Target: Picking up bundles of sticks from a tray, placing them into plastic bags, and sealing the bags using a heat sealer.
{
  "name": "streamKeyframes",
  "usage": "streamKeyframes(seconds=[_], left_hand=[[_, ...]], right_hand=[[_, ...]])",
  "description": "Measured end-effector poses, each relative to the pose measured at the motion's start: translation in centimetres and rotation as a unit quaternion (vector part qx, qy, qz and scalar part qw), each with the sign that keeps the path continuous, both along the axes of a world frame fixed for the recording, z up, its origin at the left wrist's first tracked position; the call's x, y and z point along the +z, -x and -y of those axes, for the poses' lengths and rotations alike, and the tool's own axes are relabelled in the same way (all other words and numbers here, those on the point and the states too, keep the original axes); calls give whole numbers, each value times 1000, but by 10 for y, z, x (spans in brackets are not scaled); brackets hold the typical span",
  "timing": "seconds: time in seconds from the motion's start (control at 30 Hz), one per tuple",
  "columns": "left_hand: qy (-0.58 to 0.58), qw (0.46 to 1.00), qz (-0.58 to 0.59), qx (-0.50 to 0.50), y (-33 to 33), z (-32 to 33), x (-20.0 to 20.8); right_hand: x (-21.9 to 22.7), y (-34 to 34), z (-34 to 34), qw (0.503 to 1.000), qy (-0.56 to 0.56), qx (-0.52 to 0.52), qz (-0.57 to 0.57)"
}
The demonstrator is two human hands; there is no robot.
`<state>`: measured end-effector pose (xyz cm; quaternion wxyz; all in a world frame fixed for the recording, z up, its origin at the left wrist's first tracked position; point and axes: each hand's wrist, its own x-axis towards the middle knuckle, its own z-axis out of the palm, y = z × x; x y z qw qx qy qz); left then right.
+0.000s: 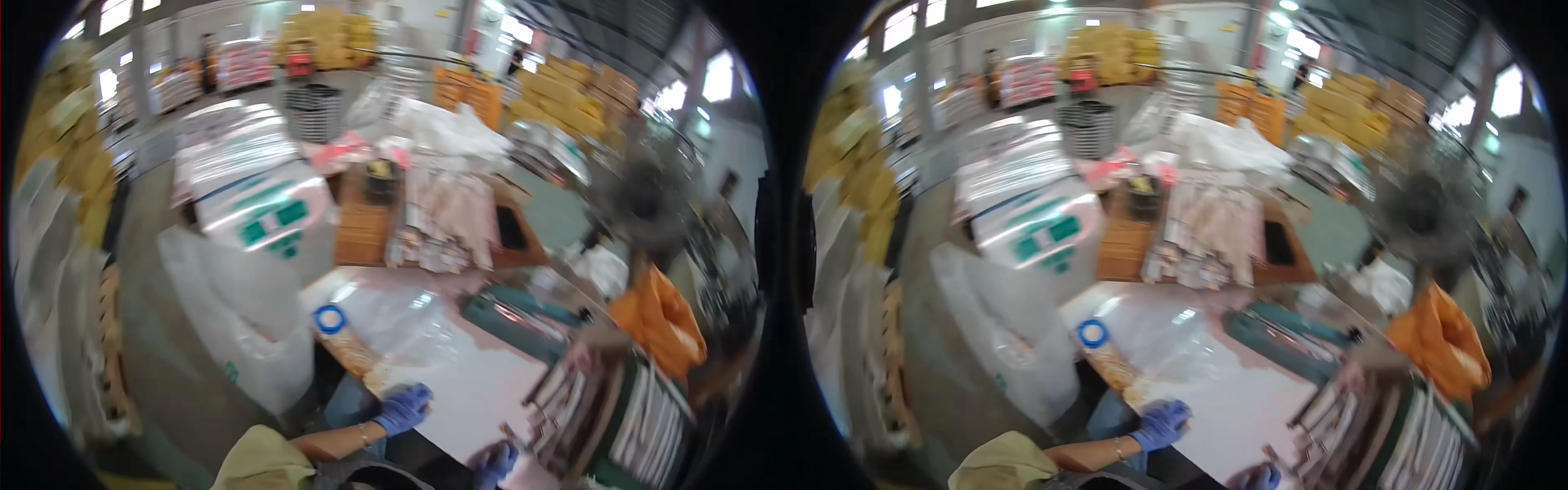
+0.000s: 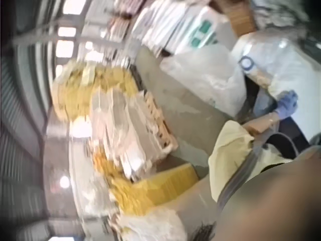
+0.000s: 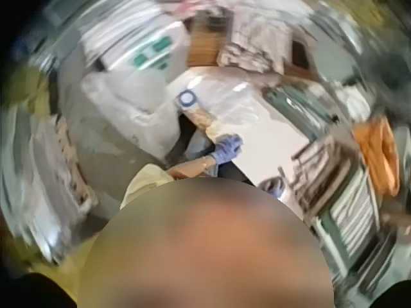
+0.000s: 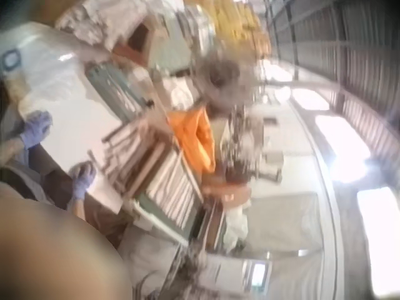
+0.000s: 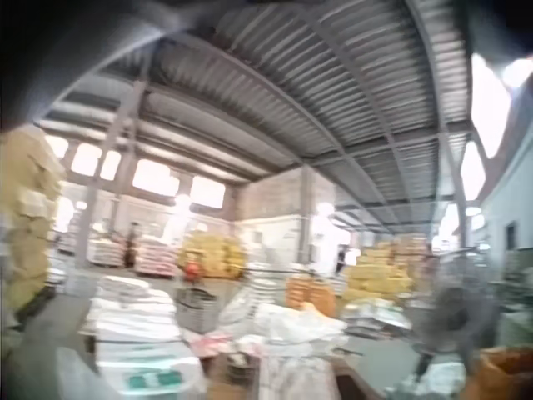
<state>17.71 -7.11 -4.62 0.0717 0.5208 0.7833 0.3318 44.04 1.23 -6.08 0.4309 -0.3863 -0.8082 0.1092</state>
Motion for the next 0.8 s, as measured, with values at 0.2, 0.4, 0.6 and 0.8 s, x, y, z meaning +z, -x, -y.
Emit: streamKeyframes(seconds=[0.2, 0.4, 0.6, 0.8], left_hand=[[-31, 999, -11, -20, 9, 5, 11], [-71, 997, -22, -7, 1, -3, 12], [-58, 998, -9, -6, 0, 0, 16], [-58, 998, -19, -6, 1, 4, 11]], right_hand=[[13, 23, -9, 996, 10, -88, 18], [25, 19, -8, 993, 47, -111, 18], [23, 17, -7, 992, 42, -114, 17], [28, 19, -2, 992, 46, -114, 16]])
